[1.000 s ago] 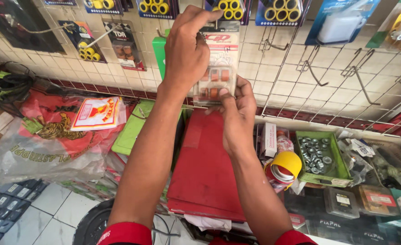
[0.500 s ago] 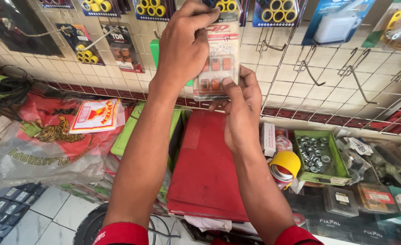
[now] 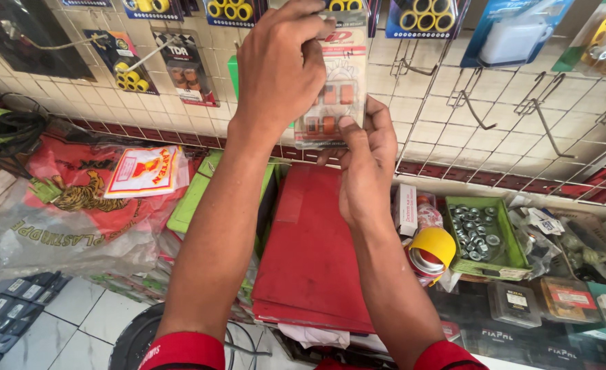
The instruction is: The person picks up several packaged motorcycle parts from a wall rack and places them on a glass display counter one by one.
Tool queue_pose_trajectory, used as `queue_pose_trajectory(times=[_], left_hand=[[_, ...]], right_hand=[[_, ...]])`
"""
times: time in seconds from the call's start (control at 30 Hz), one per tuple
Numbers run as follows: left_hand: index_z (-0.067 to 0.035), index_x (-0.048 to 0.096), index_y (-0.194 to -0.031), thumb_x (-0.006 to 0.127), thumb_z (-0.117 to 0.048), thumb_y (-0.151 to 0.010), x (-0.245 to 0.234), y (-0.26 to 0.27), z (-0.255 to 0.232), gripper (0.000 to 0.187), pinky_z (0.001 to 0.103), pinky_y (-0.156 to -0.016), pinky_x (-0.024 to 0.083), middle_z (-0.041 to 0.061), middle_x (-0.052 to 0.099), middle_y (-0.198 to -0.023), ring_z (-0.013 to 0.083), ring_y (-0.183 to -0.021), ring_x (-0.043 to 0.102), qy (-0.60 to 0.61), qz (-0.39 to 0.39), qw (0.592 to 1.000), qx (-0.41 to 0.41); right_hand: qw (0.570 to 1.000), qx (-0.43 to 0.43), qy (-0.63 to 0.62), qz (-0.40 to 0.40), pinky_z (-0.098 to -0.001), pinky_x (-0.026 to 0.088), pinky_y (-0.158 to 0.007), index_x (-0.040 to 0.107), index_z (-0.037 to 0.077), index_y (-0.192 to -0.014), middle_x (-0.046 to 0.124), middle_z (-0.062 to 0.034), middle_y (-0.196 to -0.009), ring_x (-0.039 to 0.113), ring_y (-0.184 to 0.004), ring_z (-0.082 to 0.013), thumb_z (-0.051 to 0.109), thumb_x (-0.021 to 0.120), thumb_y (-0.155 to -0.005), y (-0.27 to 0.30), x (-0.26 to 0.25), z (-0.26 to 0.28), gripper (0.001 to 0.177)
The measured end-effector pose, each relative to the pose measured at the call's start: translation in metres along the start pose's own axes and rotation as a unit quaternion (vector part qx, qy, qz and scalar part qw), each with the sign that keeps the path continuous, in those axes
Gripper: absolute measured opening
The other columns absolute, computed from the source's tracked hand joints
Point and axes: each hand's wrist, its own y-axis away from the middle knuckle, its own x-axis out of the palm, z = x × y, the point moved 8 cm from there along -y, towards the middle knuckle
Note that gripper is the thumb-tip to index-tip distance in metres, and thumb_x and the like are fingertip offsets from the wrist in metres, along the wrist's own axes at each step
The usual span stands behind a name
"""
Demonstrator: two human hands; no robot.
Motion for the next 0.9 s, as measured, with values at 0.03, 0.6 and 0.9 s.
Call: queue_pose_trajectory(times=[0.03,0.6,0.9], left_hand=[[-0.005,0.079,-0.103,0.064,0.004,-0.087,0.000,-0.001,0.001,0.024,0.043,-0.093,0.054,0.008,0.074,-0.119,0.0322,-0.108,0.068,0.004,0.007,1.000,-0.008],[-0.001,0.022,-0.162,0.072,-0.013,-0.100,-0.015,0.066,-0.015,0.081,0.042,-0.116,0.053,0.024,0.047,-0.157,0.0347,-0.136,0.064,0.208,0.012,0.973,-0.100],[0.000,0.063,-0.122,0.078,-0.021,-0.095,-0.007,0.150,-0.012,0.037,0.030,-0.086,0.057,0.009,0.078,-0.107,0.0135,-0.097,0.071,0.362,0.086,0.885,-0.280]], right_hand=[[1.000,-0.001,-0.002,0.001,-0.0293,0.054,-0.062,0.048,0.003,-0.135,0.066,-0.0075,-0.106,0.070,-0.089,-0.0166,0.007,0.053,-0.103,0.000,0.000,0.000,0.032],[0.999,-0.030,-0.028,0.014,-0.0321,0.059,-0.076,0.045,0.004,-0.135,0.065,-0.0112,-0.117,0.069,-0.096,-0.0172,0.007,0.056,-0.105,0.026,-0.014,-0.024,0.032],[0.999,0.004,-0.038,0.006,-0.0340,0.058,-0.071,0.046,0.003,-0.131,0.065,-0.0114,-0.116,0.070,-0.092,-0.0198,0.014,0.059,-0.102,0.061,-0.033,-0.052,0.034]])
